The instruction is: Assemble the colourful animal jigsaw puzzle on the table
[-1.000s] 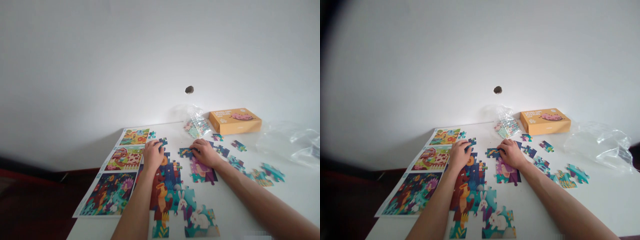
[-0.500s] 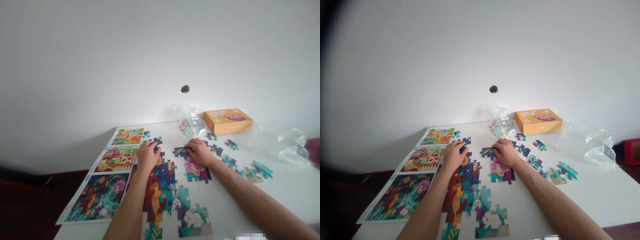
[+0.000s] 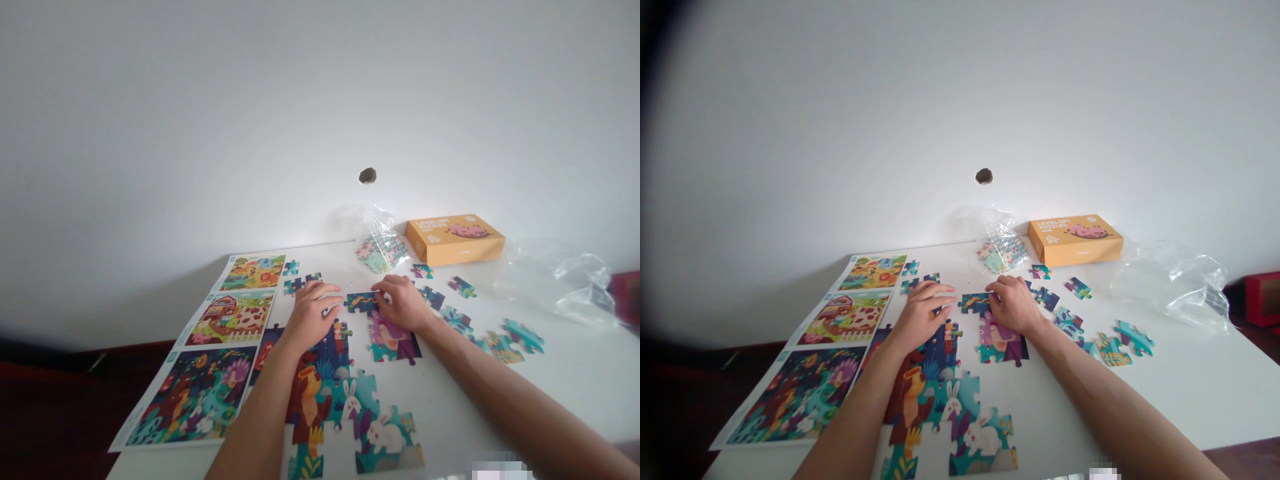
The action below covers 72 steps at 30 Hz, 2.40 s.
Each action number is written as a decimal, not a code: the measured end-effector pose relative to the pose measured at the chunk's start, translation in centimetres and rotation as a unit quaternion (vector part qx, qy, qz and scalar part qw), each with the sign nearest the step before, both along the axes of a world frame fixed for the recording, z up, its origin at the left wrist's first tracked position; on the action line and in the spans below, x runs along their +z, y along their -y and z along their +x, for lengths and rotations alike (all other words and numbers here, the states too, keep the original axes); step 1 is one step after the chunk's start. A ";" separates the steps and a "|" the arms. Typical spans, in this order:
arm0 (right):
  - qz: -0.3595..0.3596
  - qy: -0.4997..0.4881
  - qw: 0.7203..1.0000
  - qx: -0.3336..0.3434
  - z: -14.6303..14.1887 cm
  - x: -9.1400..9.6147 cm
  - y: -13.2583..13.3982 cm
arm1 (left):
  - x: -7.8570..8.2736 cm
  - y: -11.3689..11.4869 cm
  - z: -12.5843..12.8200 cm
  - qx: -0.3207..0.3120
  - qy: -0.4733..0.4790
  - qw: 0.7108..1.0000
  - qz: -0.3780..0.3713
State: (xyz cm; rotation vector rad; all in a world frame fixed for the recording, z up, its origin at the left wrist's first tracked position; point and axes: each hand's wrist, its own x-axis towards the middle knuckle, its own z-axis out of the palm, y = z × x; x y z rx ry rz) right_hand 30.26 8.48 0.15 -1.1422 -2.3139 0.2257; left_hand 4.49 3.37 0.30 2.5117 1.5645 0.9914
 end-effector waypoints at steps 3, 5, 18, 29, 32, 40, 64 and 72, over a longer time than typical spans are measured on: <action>0.003 -0.005 1.000 0.014 0.2 0.5 0.1 | 0.6 0.5 0.8 -0.044 -0.013 0.998 -0.045; 0.006 -0.007 1.000 0.021 0.4 0.7 0.0 | 0.8 0.7 1.0 -0.041 -0.018 0.997 -0.064; -0.040 0.047 0.997 -0.048 0.2 0.2 0.2 | 0.6 0.8 0.7 0.054 -0.046 0.995 -0.067; -0.032 0.054 0.997 -0.054 0.3 0.4 0.4 | 0.2 0.6 0.3 0.203 -0.078 0.973 -0.081; -0.031 0.057 0.996 -0.057 0.2 0.3 0.4 | 0.2 0.3 0.1 0.268 -0.062 0.958 -0.076; -0.029 0.055 0.996 -0.057 0.3 0.0 0.2 | 0.7 0.4 -0.3 0.379 -0.059 0.920 -0.081; -0.034 0.077 0.995 -0.049 -0.1 0.6 0.5 | 0.1 -0.5 -1.0 0.226 0.006 0.974 0.016; -0.049 0.091 0.993 -0.049 -0.2 0.7 0.5 | 0.1 -0.3 -0.3 0.099 0.019 0.994 0.044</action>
